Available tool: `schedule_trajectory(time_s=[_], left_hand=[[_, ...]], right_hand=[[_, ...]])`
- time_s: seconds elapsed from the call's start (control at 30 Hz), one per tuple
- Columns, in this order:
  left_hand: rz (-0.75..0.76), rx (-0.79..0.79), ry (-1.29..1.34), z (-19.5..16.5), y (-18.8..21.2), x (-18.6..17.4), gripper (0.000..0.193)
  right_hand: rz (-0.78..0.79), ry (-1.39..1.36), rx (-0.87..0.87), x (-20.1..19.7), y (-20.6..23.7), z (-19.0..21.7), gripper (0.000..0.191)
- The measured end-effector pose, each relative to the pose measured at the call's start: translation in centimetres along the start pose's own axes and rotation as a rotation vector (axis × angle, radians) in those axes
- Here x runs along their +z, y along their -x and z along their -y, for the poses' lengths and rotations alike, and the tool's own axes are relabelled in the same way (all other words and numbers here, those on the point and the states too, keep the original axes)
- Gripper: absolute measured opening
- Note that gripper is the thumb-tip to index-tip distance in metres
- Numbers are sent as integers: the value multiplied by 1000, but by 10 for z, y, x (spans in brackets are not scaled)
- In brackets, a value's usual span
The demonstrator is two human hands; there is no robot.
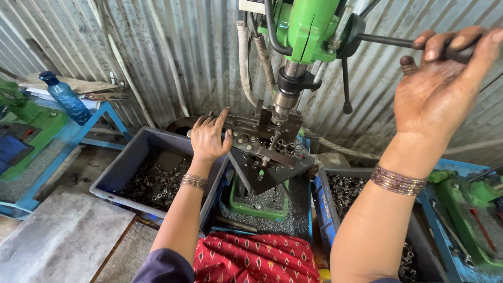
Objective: The person operates a green drill press in a workshop, repeatedly placing small metal parts into a jig, lowering the drill to machine them, and then removing the finished parts. The person uses both hands to handle the parts and operate the machine's lever.
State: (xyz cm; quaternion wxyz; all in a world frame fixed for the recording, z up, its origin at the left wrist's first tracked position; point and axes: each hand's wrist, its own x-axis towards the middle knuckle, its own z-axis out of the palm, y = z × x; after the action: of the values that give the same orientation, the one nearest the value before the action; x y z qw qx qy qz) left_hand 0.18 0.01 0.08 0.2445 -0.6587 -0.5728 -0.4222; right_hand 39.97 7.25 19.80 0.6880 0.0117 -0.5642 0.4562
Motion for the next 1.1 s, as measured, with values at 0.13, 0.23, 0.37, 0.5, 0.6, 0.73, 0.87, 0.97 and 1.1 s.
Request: schedule_trajectory(time_s=[0.13,0.23,0.37,0.5,0.6,0.73,0.87,0.97,1.1], left_hand=[[11,-16,11,0,0,-1,62],[2,-11,17,0,0,-2,61],[-6,-7,-7,1,1,-1,61],[1,-16,5,2,1,0,60],[-21,4,20,2,1,1,59],[-36,4,3,2,1,0,59],[-28,-8,1,1,1,-1,60],[-51,18,29,0,0,-1,59],[-30,-7,16,-1,-1,-1,59]], right_hand=[[-5,-3,0,1,3,-1,35],[-8,-2,0,3,6,-1,35],[-12,-1,-2,4,9,0,36],[-19,-4,-3,5,13,0,36],[-23,-2,-2,5,14,0,36],[-26,-1,-2,6,17,0,37],[-32,3,-2,6,19,0,37],[-37,4,-2,5,21,-1,38],[-42,6,0,6,23,-2,38]])
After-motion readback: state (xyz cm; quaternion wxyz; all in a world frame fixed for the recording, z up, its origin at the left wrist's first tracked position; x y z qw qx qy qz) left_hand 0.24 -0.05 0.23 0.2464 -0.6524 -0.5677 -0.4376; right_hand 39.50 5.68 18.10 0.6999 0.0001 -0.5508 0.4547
